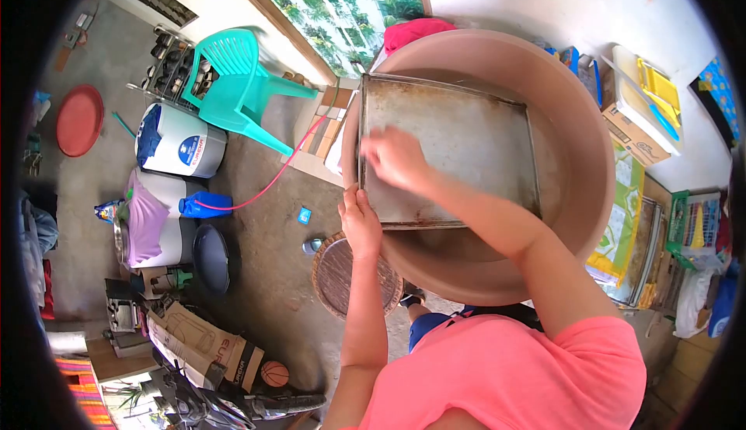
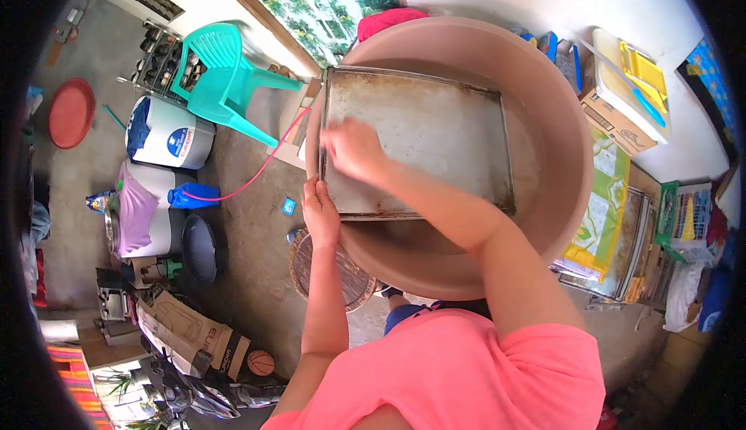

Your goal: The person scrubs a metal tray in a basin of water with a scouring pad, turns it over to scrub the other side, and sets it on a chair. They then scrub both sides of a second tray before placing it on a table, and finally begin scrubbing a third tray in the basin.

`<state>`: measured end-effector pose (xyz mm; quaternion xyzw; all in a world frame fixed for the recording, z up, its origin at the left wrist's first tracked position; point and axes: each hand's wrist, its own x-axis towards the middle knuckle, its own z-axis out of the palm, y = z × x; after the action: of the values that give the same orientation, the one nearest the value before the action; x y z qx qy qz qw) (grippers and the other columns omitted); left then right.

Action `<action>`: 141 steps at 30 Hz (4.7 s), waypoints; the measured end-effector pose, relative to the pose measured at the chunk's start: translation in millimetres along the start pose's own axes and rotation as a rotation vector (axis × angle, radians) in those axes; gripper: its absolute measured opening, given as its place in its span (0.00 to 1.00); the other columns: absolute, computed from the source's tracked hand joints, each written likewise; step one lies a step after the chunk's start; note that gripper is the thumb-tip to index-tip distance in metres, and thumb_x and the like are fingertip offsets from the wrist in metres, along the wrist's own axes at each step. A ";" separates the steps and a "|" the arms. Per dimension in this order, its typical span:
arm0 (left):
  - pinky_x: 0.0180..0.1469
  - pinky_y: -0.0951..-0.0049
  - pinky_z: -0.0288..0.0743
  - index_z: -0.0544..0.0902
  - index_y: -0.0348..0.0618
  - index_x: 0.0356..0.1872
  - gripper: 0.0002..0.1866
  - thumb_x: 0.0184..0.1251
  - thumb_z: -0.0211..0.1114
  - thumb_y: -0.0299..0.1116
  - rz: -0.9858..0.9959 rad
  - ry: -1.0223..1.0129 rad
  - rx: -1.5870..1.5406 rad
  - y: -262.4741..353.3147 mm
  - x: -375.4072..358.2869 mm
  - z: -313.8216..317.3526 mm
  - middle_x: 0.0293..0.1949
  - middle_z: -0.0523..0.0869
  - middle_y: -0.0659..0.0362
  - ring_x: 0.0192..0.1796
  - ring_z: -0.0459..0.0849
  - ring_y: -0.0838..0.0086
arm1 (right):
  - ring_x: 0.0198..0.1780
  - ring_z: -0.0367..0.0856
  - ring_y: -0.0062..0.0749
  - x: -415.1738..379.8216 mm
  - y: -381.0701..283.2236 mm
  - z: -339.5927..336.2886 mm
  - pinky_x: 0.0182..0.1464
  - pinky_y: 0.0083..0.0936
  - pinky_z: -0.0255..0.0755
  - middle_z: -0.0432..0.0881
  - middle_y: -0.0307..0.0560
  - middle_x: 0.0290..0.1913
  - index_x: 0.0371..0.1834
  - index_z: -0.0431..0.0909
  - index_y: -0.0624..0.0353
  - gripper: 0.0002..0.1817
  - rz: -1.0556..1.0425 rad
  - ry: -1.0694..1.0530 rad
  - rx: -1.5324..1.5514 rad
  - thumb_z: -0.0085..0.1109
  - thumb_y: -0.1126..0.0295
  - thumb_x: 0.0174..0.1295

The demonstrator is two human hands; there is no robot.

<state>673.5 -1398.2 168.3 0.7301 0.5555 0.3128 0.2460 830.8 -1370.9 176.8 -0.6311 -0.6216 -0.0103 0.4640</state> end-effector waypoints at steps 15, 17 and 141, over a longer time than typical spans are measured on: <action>0.48 0.51 0.73 0.75 0.46 0.56 0.15 0.74 0.50 0.38 0.001 0.015 0.053 -1.6 0.5 4.7 0.45 0.79 0.42 0.47 0.79 0.45 | 0.40 0.80 0.46 73.0 92.3 12.6 0.41 0.44 0.75 0.80 0.44 0.35 0.27 0.81 0.48 0.05 0.384 0.237 -0.200 0.59 0.73 0.50; 0.48 0.51 0.73 0.75 0.46 0.56 0.15 0.74 0.50 0.38 -0.009 -0.010 0.060 -3.1 0.0 4.0 0.45 0.78 0.42 0.47 0.79 0.45 | 0.43 0.81 0.47 44.3 132.8 -11.2 0.43 0.44 0.75 0.81 0.47 0.39 0.30 0.83 0.45 0.04 0.530 0.218 -0.270 0.58 0.66 0.56; 0.51 0.50 0.72 0.72 0.42 0.59 0.18 0.76 0.47 0.40 -0.047 -0.041 0.110 3.9 2.2 1.4 0.48 0.78 0.38 0.49 0.77 0.43 | 0.47 0.79 0.65 -189.2 176.0 -163.7 0.47 0.54 0.74 0.78 0.69 0.43 0.48 0.66 0.65 0.17 0.866 -0.451 -0.519 0.52 0.82 0.54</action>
<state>677.6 -1397.1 170.5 0.7357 0.5834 0.2609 0.2242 1019.9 -1579.7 57.6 -0.9093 -0.3664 0.1637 0.1105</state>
